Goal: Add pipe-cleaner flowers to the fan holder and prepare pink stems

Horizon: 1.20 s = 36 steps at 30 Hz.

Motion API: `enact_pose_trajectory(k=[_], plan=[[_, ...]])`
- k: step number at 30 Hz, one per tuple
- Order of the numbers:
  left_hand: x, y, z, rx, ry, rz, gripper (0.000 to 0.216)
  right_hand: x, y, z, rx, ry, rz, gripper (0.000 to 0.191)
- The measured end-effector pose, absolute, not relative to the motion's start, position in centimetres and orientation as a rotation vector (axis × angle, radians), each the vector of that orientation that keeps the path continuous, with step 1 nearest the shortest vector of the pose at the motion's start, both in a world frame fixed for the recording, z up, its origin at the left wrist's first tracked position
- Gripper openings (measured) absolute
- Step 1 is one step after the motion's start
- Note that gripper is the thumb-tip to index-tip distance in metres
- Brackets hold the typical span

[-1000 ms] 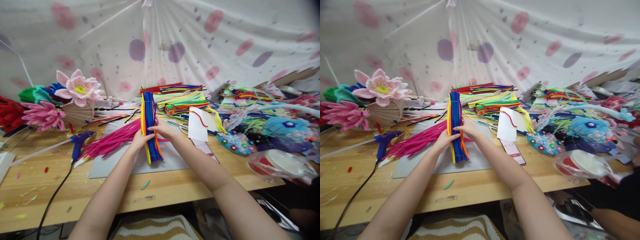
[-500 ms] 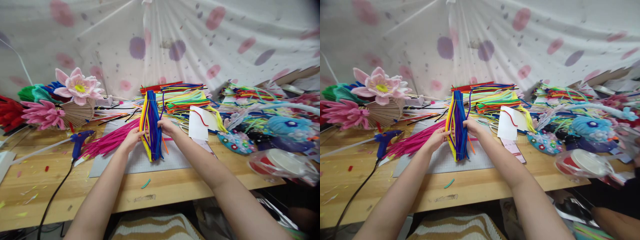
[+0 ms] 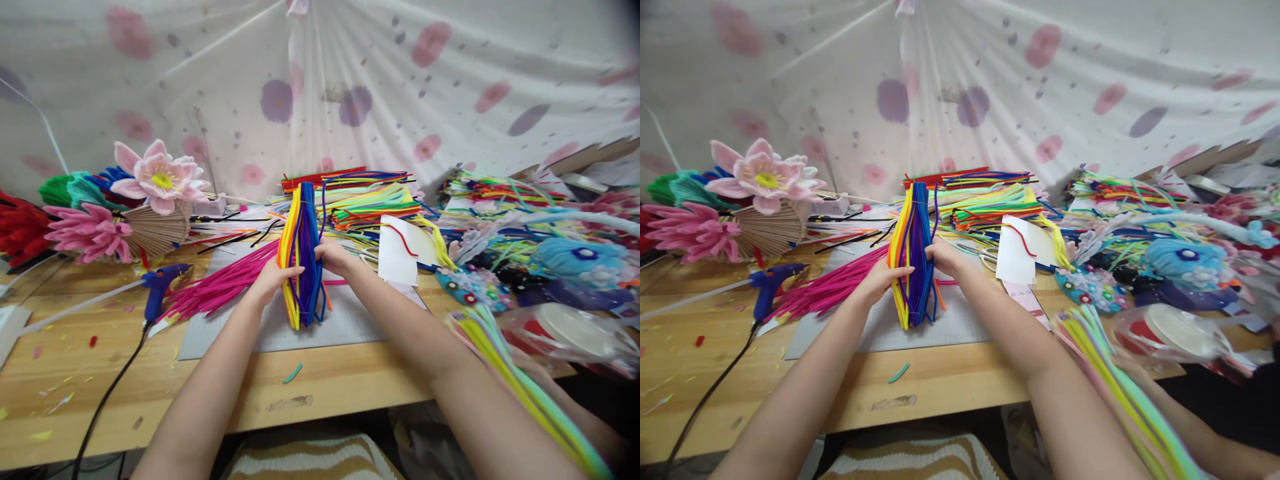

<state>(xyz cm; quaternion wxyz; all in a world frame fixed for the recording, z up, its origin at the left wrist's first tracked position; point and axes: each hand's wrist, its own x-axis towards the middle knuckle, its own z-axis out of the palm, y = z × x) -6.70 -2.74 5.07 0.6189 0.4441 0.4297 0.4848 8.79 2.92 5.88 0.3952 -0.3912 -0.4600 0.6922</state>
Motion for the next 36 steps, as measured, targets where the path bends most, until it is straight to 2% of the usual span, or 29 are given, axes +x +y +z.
enact_pose_trajectory(k=[4,9,11,16,22,25,28,30,33,36], plan=[[-6.2,-2.3,4.9,1.107,1.118,1.173,0.059,9.1,2.7,6.1,-0.908,-1.233,1.806,0.031],[-6.1,-2.2,5.0,0.976,1.228,1.190,0.031,9.5,2.6,6.4,-0.936,-1.208,1.859,0.031],[-6.2,-2.3,5.0,0.911,1.190,1.180,0.027,9.5,2.6,6.3,-0.982,-1.193,1.859,0.033],[-6.5,-2.4,4.9,0.872,1.159,1.169,0.037,9.2,2.6,6.2,-0.959,-1.184,1.882,0.038],[-6.4,-2.0,4.3,1.034,1.146,1.202,0.050,8.8,2.1,6.3,-0.893,-1.237,1.904,0.032],[-6.2,-2.0,3.9,1.185,1.358,1.213,0.053,8.5,1.9,5.8,-0.916,-1.270,1.835,0.042],[-5.9,-2.4,3.8,1.464,1.702,1.298,0.062,8.3,2.0,5.0,-0.911,-1.236,1.784,0.043],[-5.7,-2.7,4.0,1.737,1.799,1.329,0.052,8.4,2.0,4.6,-0.908,-1.202,1.798,0.040],[-5.3,-2.8,4.5,1.990,1.744,1.233,0.020,8.7,2.0,4.5,-0.911,-1.182,1.813,0.035],[-4.8,-2.3,4.9,1.937,1.759,1.207,0.015,9.1,1.8,4.8,-0.909,-1.175,1.814,0.032]])
